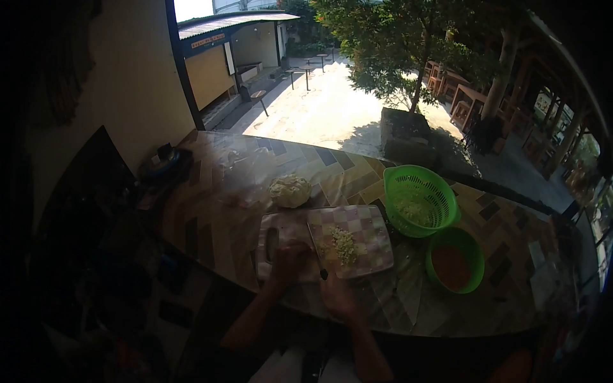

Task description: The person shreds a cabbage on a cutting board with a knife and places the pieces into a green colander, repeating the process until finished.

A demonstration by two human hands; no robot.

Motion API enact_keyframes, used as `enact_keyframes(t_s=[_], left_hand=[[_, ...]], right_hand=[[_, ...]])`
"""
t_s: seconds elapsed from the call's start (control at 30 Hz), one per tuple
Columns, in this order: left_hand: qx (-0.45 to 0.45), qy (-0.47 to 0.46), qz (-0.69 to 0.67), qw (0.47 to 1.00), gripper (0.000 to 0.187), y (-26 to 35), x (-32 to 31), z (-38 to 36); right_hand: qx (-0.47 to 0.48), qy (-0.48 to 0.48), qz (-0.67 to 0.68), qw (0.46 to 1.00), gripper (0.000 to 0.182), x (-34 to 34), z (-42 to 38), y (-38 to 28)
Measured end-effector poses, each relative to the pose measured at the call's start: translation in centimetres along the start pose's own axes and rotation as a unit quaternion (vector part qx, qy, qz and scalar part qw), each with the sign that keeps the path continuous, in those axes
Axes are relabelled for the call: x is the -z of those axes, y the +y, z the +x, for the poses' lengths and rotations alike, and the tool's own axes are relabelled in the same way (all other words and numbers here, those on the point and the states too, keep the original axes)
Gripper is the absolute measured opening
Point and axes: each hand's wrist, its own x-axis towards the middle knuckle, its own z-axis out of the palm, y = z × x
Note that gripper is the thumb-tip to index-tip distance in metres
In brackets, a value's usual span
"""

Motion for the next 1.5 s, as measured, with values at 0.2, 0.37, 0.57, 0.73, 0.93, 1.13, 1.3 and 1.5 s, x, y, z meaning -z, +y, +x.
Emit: enact_keyframes(t_s=[0.2, 0.37, 0.57, 0.73, 0.93, 1.13, 1.3, 1.5], left_hand=[[-0.024, -0.001, 0.039, 0.999, 0.014, 1.6, 0.4, -0.3], [-0.049, -0.005, 0.074, 0.996, 0.015, 0.4, 0.8, 0.2], [0.022, 0.021, 0.000, 1.000, 0.012, 0.8, 0.7, 0.2], [-0.026, 0.005, 0.040, 0.999, 0.014, 0.7, 1.0, 0.2], [-0.024, -0.013, 0.047, 0.999, 0.019, -0.6, 0.8, 0.2], [0.037, 0.001, 0.025, 0.999, 0.016, -0.2, 1.1, 0.3], [0.087, -0.015, 0.003, 0.996, 0.016, 0.6, 1.3, 0.2], [0.089, 0.007, -0.023, 0.996, 0.024, 0.5, 0.8, -0.3]], right_hand=[[-0.050, 0.054, -0.018, 0.997, 0.036, -2.8, 0.6, -0.9], [0.059, 0.009, 0.006, 0.998, 0.029, 0.3, 1.9, 0.1], [0.020, 0.047, 0.008, 0.999, 0.033, -1.8, -0.1, -0.3], [-0.056, 0.037, -0.071, 0.995, 0.033, -3.0, 1.1, -1.2], [0.031, -0.029, -0.010, 0.999, 0.032, 1.0, 0.7, -1.6], [-0.015, 0.030, -0.008, 0.999, 0.033, -2.7, -0.6, -0.6], [-0.025, 0.058, -0.027, 0.998, 0.033, -3.5, 1.1, -0.6], [0.021, -0.026, 0.065, 0.997, 0.036, -0.1, 0.5, -0.2]])
